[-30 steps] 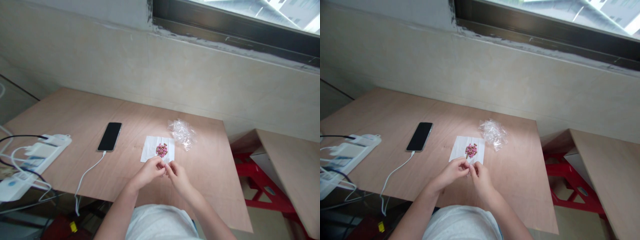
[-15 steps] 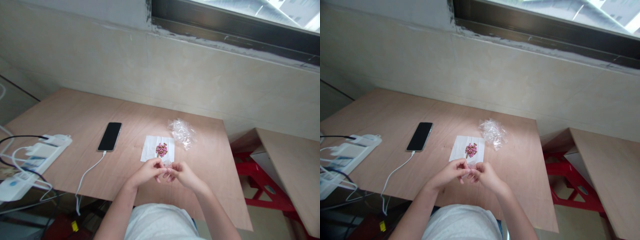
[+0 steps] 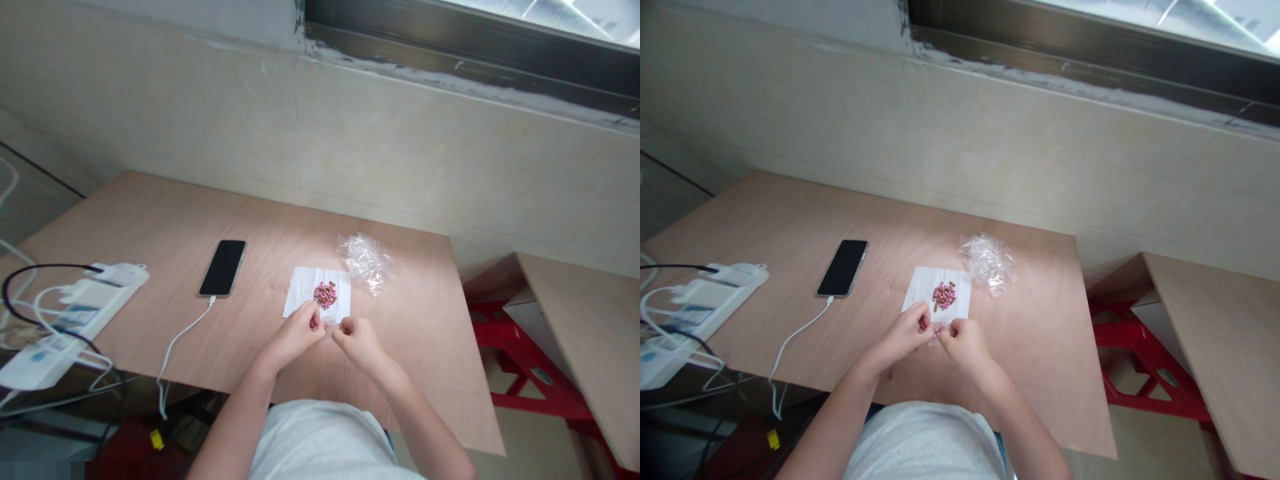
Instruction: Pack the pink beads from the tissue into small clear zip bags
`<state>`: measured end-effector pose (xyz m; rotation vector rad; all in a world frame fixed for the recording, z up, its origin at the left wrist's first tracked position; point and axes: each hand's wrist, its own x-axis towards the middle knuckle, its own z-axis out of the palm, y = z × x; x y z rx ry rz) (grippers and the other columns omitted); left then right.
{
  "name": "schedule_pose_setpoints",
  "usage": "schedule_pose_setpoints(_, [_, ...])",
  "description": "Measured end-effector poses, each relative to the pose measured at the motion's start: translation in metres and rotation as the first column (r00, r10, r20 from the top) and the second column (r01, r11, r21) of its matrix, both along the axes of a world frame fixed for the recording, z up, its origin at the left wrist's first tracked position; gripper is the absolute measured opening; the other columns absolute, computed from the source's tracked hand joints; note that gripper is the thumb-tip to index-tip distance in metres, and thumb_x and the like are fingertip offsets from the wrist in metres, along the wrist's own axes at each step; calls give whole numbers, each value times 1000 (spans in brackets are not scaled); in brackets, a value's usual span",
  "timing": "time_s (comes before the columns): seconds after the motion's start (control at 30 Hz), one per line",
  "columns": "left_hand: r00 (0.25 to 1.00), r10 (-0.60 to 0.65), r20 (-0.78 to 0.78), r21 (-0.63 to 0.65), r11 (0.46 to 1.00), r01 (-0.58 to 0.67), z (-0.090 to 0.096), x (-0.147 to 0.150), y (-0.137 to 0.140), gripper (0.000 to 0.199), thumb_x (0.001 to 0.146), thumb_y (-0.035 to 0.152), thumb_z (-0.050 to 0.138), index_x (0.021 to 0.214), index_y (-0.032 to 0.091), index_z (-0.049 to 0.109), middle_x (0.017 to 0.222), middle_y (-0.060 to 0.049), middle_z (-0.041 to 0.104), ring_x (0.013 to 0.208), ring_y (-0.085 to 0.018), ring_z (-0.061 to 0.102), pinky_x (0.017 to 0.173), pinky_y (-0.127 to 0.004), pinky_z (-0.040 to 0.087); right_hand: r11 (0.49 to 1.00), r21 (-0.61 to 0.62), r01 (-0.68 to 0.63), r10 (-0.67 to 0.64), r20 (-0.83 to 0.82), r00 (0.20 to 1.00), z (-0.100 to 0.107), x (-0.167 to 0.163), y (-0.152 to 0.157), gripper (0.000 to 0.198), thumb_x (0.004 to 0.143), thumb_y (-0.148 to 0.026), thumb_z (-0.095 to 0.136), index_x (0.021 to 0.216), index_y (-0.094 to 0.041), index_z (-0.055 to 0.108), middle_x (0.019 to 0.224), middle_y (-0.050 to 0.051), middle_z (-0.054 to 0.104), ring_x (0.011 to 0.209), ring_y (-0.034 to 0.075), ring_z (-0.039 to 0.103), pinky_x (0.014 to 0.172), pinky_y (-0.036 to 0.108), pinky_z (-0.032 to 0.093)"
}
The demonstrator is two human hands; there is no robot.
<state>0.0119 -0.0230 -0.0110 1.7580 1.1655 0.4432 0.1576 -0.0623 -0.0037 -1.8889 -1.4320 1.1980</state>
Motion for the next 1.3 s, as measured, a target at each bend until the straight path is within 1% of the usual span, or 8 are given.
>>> schedule_pose_setpoints(0.23, [991,-107,83,88,991,100,-2,11,-7,48,67,4,43,112,19,39,115,-7,44,105,-17,45,91,-33,37,995,63,-72,71,26,997,6,-8,2,21,65,-21,44,46,-15,43,42,-4,39,43,7,35,43,19,21])
schedule_pose_setpoints(0.4, [998,-64,-24,154,986,67,-16,7,3,44,63,-2,42,97,20,57,121,-4,46,113,-21,40,98,-38,30,989,113,-93,76,144,987,7,-5,2,20,60,-19,47,42,-16,38,40,-5,30,43,7,30,43,20,19])
schedule_pose_setpoints(0.5, [996,-82,46,109,991,76,-11,1,7,34,67,3,44,90,21,61,122,-3,48,116,-21,37,101,-40,26,989,137,-54,36,128,991,9,-1,4,20,61,-20,47,44,-16,38,42,-5,31,44,7,30,44,20,19])
schedule_pose_setpoints(0.7, [895,-179,408,-228,930,290,4,-14,2,39,77,23,50,116,23,45,122,-5,46,117,-18,38,99,-35,29,988,149,32,-10,-147,989,14,0,15,25,70,-29,45,48,-17,41,44,-5,34,45,7,31,44,20,20])
schedule_pose_setpoints(0.83, [874,-54,483,-334,911,241,-4,-15,-6,64,64,27,67,120,26,33,117,-6,45,110,-19,43,89,-32,38,988,133,84,-36,-324,945,6,-3,23,25,72,-32,44,53,-17,42,48,-5,35,48,8,32,45,20,25])
schedule_pose_setpoints(0.93, [890,74,449,-428,892,142,-14,-14,-6,55,69,28,62,115,23,32,91,-3,53,83,-14,54,72,-28,45,981,158,113,-45,-380,924,-2,-4,25,25,75,-36,45,58,-17,44,51,-5,35,48,8,32,46,20,26])
schedule_pose_setpoints(1.1, [916,202,345,-385,921,-58,-30,-23,5,46,70,29,60,107,21,35,84,-1,50,61,-8,49,47,-18,42,965,242,98,-1,-374,928,-4,-8,20,21,75,-37,52,83,-18,52,51,-7,35,46,7,34,45,19,28])
schedule_pose_setpoints(1.3, [949,257,185,-186,957,-223,-49,-40,12,43,67,27,60,104,21,42,105,-5,44,64,-8,48,46,-17,43,998,-4,-58,47,-521,852,-26,-22,24,33,70,-45,54,88,-18,52,52,-4,53,38,9,46,39,21,37])
